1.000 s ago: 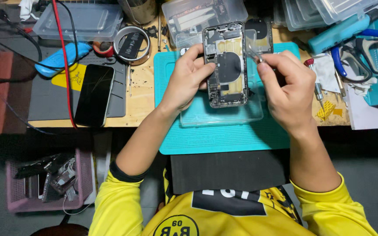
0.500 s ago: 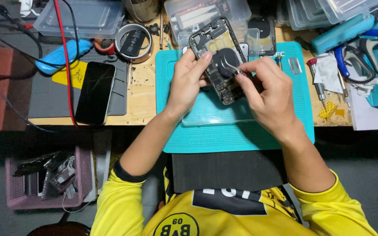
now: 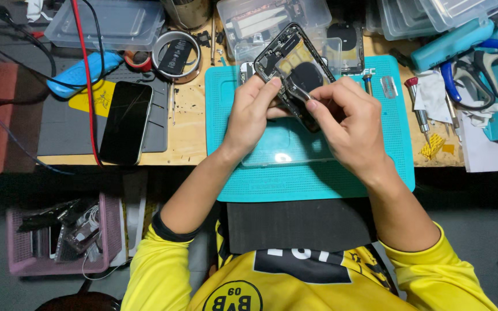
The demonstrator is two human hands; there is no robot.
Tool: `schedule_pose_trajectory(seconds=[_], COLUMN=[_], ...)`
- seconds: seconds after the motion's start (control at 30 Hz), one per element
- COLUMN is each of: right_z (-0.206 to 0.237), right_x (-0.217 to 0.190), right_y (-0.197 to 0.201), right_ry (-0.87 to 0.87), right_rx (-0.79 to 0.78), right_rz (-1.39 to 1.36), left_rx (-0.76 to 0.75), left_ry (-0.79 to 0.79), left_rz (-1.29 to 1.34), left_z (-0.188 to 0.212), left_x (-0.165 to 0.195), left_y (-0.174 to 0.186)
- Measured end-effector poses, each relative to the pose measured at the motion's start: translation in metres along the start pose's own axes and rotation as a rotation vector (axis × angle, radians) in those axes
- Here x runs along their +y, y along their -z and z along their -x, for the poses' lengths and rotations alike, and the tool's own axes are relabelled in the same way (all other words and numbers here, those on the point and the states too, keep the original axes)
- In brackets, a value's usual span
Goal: The person disassembles a smartphone at a repair workbench. They lift a plastic storage box off the phone, then use a screwdriver and pry tools to remove screws, disconnect internal components, and pry out parts from the phone body, handling small components one at a time.
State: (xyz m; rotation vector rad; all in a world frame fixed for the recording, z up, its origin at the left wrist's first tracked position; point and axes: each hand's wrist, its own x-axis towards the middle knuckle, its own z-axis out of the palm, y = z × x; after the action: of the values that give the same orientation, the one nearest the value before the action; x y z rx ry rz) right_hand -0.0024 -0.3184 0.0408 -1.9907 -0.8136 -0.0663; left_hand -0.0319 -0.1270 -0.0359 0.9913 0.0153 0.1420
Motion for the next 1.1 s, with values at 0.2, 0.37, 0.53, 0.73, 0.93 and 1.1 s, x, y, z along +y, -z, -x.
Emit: schedule_pose_trajectory(seconds=[0.2,0.37,0.53,0.73,0.93,1.1], right_z=[0.001,0.002,0.005,0.007,0.009,0.005], right_x=[0.000,-0.005,-0.012,-0.019,-0.018,-0.012], right_y=[0.001,-0.002,-0.011,-0.019,-0.022,-0.019], right_ry=[-0.010,0.002,0.169,0.218,0.220,0.209], right_rx=[-0.003,0.041,0.126,0.135,0.138,0.171], right_rz=[0.009,0.036,0.240,0.325,0.330,0.250], left_rx=[-0.005,-0.017,0.024,0.070,0.083,0.062], left_ry=[0.022,-0.021,-0.056,-0.058,-0.054,-0.067], left_rz=[-0.021,0.008,-0.029,-0.027,-0.029,-0.013], left_z=[0.003,0.005,0.008,0.009,0.009,0.009], left_x=[0.003,0.001,0.002,0.006,0.006,0.005], left_y=[-0.002,-0.005,-0.007,-0.009,-0.008,-0.009])
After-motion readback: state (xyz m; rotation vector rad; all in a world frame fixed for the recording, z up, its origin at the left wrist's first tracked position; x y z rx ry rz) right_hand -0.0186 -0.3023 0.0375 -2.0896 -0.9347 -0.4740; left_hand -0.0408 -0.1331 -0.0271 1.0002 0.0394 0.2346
